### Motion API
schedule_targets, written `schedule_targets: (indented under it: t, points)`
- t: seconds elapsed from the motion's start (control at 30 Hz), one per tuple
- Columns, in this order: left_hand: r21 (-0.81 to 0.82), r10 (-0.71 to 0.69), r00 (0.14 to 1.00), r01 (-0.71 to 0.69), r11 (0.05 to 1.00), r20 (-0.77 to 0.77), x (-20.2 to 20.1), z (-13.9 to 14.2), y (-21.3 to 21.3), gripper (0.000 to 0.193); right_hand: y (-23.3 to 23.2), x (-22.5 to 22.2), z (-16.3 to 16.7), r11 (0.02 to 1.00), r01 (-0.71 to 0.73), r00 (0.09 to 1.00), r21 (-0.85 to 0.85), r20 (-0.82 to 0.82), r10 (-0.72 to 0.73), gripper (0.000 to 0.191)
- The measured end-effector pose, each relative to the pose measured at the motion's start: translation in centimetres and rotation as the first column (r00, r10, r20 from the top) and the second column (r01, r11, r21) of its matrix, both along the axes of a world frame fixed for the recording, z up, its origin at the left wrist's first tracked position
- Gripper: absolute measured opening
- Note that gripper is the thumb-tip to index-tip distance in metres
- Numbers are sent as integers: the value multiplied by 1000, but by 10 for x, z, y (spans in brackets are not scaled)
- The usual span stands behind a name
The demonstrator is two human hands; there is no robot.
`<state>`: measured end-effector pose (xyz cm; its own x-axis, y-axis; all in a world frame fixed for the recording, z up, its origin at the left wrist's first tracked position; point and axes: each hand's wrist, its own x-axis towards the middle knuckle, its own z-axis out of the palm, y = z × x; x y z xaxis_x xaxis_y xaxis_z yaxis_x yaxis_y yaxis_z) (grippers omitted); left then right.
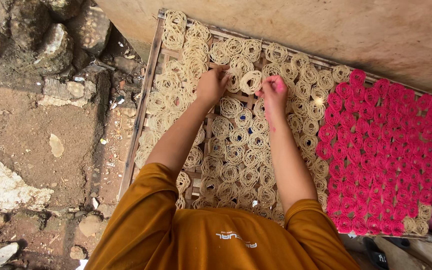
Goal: The person arranges coiled noodles on a wooden drying rack. They pick up individual coils of beige and pink noodles and place them into empty slots on the rack, working methodically across the surface.
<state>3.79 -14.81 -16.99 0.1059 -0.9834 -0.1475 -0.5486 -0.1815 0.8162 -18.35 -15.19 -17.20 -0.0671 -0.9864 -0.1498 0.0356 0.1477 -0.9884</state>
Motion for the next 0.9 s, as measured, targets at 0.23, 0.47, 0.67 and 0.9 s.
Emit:
schedule_targets:
  t: [0.23, 0.47, 0.67, 0.9]
  points:
    - [44, -442, 685, 515, 856, 580, -5, 1, 74, 32, 63, 13, 0, 950, -305, 518, -74, -849, 101, 32]
    - [-166, -266, 685, 495, 853, 679, 1, -10, 114, 48, 89, 20, -11, 816, -573, 268, -83, -959, 91, 32]
    - [27, -241, 703, 302, 953, 669, -8, 7, 148, 45, 77, 30, -18, 913, -383, 267, 138, -930, 253, 13]
    - [271, -320, 741, 192, 943, 590, -19, 8, 115, 34, 53, 3, 9, 989, -36, 948, 146, -308, 81, 7]
